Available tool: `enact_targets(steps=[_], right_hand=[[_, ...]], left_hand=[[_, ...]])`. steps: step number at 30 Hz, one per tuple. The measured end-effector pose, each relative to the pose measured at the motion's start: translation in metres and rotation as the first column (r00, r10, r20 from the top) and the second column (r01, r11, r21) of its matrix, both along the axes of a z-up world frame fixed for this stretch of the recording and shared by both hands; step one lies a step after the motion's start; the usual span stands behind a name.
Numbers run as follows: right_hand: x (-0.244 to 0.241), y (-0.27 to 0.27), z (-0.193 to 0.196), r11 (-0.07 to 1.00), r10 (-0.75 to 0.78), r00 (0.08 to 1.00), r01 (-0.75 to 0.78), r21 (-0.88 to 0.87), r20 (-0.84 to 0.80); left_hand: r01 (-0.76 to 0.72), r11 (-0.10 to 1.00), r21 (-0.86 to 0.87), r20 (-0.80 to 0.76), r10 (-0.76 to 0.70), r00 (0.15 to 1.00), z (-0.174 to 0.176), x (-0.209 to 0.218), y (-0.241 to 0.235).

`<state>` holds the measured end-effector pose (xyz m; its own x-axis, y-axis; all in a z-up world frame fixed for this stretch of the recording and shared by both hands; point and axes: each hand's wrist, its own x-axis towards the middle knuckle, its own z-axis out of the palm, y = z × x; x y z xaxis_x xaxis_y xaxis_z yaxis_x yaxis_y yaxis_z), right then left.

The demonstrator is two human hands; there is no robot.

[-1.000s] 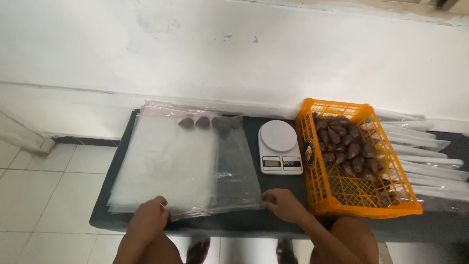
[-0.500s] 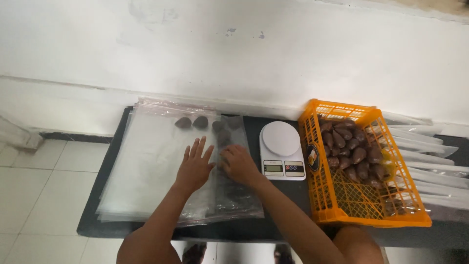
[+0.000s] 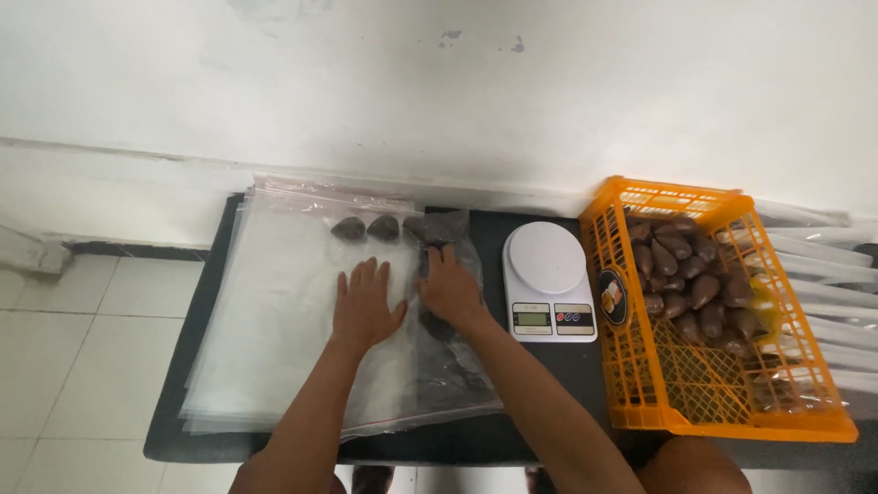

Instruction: The person sits on the floor and packs dark brown fruits from an orange crate into clear zip-lock bags. They weigh the fruits on a digital scale, transfer them into bags, and seal the bags before placing them aside.

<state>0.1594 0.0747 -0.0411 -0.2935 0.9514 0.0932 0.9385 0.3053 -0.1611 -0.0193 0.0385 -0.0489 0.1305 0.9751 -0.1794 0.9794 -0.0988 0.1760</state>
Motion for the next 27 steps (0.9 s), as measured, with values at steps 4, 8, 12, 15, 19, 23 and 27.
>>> enact_targets(steps=[4,8,12,15,19,23,27], right_hand=[[0.007,-0.002,0.012,0.997,0.079,0.996,-0.079,-0.007,0.047],[0.023,-0.004,-0.013,0.97,-0.015,0.997,0.032,0.241,-0.071],[0.018,-0.007,-0.029,0.922,-0.031,0.999,0.039,0.384,-0.027],[0.004,-0.03,-0.004,0.948,-0.002,0.999,0.012,0.317,-0.033],[0.001,-0.047,-0.003,0.996,0.053,0.996,-0.048,0.073,-0.069],[0.018,-0.066,0.012,0.998,0.057,0.998,-0.057,-0.032,-0.026],[0.044,-0.098,0.009,0.987,0.147,0.989,-0.144,-0.078,0.035]], left_hand=[[-0.064,0.971,0.23,0.104,0.041,0.994,0.016,-0.008,-0.003],[-0.145,0.989,0.018,0.042,0.144,0.989,0.019,-0.016,-0.004],[-0.15,0.989,-0.015,-0.002,0.15,0.989,0.022,-0.014,-0.004],[-0.136,0.99,-0.028,-0.054,0.135,0.989,0.034,-0.003,-0.004],[-0.024,0.999,0.045,0.041,0.022,0.999,0.029,0.014,-0.015],[-0.005,0.998,0.066,0.034,0.003,0.999,0.008,0.002,-0.022],[-0.046,0.991,0.124,-0.003,0.047,0.999,0.008,-0.014,-0.03]])
